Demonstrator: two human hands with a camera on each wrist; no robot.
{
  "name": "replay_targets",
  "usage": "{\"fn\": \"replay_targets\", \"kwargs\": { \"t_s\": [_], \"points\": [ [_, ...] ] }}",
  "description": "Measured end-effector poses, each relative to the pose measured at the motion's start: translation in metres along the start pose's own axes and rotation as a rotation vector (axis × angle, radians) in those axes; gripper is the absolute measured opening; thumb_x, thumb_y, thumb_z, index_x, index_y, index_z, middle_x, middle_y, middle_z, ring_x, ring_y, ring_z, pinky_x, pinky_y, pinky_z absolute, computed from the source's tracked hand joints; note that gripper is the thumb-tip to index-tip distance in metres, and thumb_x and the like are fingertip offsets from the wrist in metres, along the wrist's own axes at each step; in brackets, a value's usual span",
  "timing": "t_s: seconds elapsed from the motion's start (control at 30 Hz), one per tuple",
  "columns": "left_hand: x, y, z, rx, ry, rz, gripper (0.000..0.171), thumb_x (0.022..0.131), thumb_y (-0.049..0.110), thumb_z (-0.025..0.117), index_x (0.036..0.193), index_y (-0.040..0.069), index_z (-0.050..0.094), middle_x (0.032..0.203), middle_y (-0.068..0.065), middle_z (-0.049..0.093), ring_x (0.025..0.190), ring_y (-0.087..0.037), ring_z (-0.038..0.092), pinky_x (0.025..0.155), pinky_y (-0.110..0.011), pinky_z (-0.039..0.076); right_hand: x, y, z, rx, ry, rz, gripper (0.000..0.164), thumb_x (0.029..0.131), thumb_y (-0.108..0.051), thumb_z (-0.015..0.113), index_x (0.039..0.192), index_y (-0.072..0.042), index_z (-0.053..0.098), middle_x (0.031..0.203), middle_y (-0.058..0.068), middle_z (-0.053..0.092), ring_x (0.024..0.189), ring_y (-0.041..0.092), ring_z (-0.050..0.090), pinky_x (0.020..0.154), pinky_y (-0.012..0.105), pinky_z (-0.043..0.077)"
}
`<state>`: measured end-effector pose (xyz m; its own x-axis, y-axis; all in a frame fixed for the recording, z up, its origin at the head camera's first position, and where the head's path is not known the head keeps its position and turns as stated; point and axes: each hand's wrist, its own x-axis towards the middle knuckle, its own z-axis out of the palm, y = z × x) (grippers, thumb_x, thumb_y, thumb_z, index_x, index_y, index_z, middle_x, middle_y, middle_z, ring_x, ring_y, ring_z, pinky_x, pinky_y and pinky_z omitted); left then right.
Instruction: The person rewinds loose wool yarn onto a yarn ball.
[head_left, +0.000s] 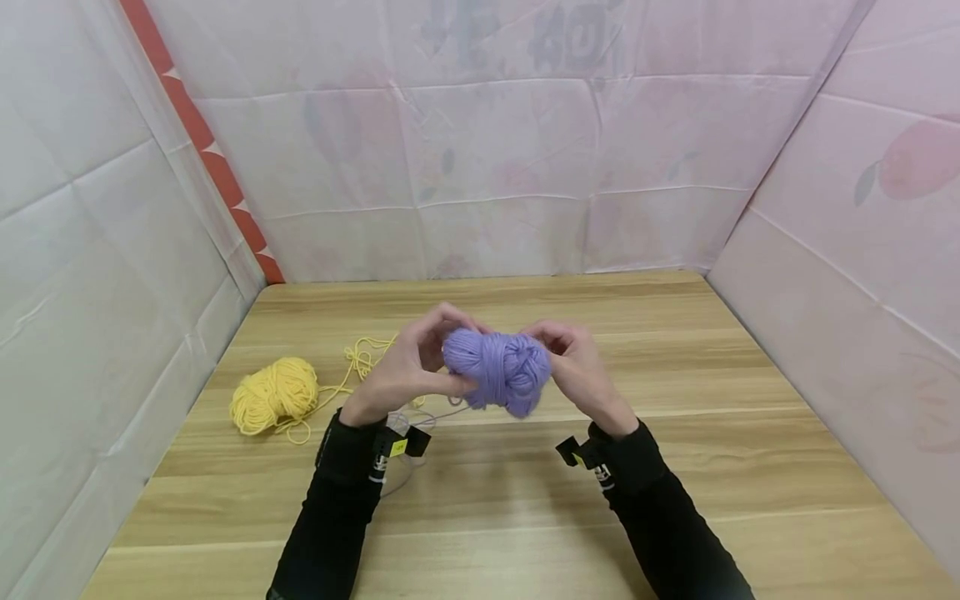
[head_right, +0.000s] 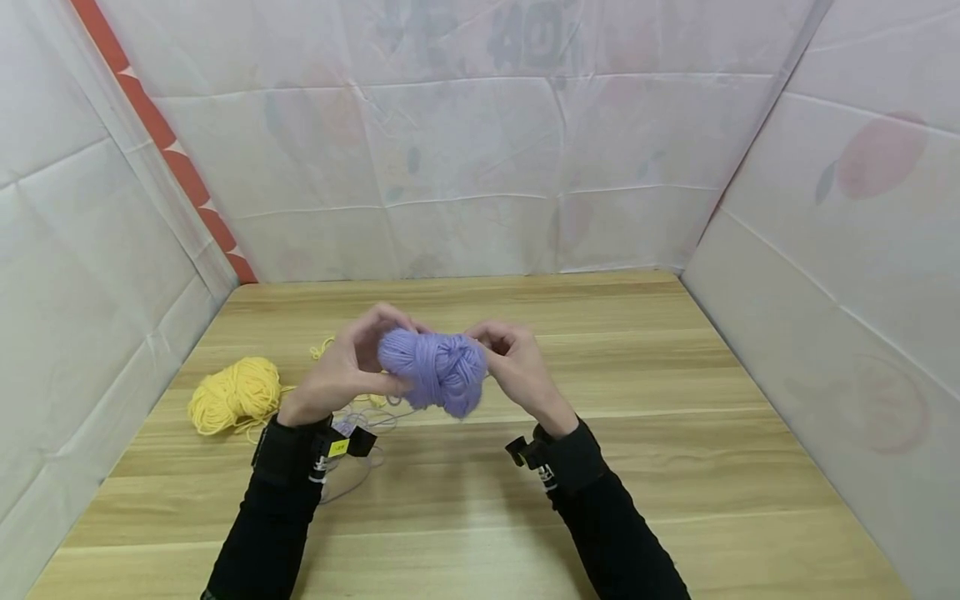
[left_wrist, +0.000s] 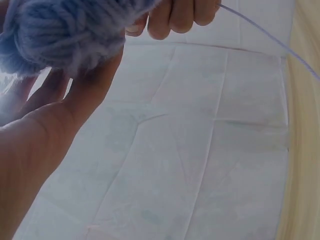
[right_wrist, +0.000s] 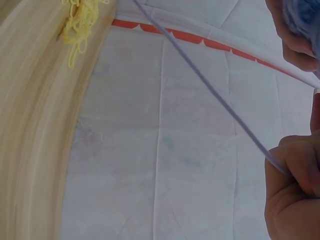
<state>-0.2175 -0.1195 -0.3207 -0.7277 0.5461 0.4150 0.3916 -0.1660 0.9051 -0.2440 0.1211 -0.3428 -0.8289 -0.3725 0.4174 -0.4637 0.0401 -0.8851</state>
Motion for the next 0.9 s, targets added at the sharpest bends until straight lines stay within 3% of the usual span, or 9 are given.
{"fn": "replay_targets", "kwargs": {
  "t_s": [0.13,0.4,0.53,0.63,0.77,0.9],
  "points": [
    [-0.001,0.002,0.0,-0.031,0.065,-0.016,0.052,0.074,-0.014,0.067,0.115,0.012,0.05,0.126,-0.007,0.056,0.111,-0.02,0.059,0.094,-0.035,0.053,0.001,0.003,0.004,0.008,-0.01,0.0,0.026,0.087,0.006,0.057,0.081,-0.016,0.068,0.069,-0.012,0.06,0.059,0.002,0.051,0.053,0.019,0.043],
    [0.001,0.004,0.0,-0.105,0.264,-0.043,0.051,0.076,-0.012,0.066,0.115,0.015,0.047,0.123,-0.005,0.055,0.107,-0.02,0.062,0.09,-0.035,0.055,0.0,0.005,0.008,-0.052,-0.027,0.067,0.011,0.086,0.007,0.055,0.078,0.006,0.063,0.058,-0.011,0.045,0.052,0.002,0.039,0.048,0.02,0.035],
    [0.002,0.003,-0.001,-0.111,0.356,-0.016,0.05,0.079,-0.012,0.065,0.116,0.015,0.045,0.117,-0.005,0.058,0.106,-0.019,0.062,0.088,-0.032,0.055,0.001,0.004,0.01,-0.055,-0.067,0.055,0.013,0.091,-0.002,0.06,0.087,0.007,0.068,0.066,-0.013,0.06,0.055,0.003,0.041,0.05,0.02,0.036],
    [0.003,0.002,-0.003,-0.081,0.421,-0.002,0.05,0.08,-0.011,0.065,0.117,0.015,0.043,0.115,-0.005,0.058,0.107,-0.018,0.061,0.087,-0.028,0.054,0.0,0.004,0.01,-0.054,-0.091,0.025,0.013,0.091,-0.006,0.063,0.093,0.005,0.071,0.077,-0.014,0.067,0.057,0.004,0.042,0.052,0.021,0.036],
    [0.004,-0.001,-0.005,-0.008,0.485,0.006,0.05,0.08,-0.01,0.066,0.117,0.013,0.042,0.121,-0.005,0.054,0.113,-0.018,0.057,0.092,-0.028,0.053,-0.001,0.003,0.009,-0.062,-0.113,-0.014,0.011,0.091,-0.007,0.064,0.091,0.001,0.072,0.067,-0.008,0.056,0.054,0.008,0.035,0.049,0.024,0.03],
    [0.006,-0.006,-0.005,0.104,0.507,0.033,0.049,0.079,-0.009,0.068,0.117,0.007,0.042,0.127,-0.009,0.051,0.117,-0.02,0.054,0.098,-0.031,0.05,-0.004,0.0,0.007,-0.066,-0.126,-0.037,0.011,0.092,-0.009,0.064,0.092,-0.003,0.073,0.062,-0.004,0.047,0.053,0.009,0.031,0.05,0.026,0.026]
  ]
}}
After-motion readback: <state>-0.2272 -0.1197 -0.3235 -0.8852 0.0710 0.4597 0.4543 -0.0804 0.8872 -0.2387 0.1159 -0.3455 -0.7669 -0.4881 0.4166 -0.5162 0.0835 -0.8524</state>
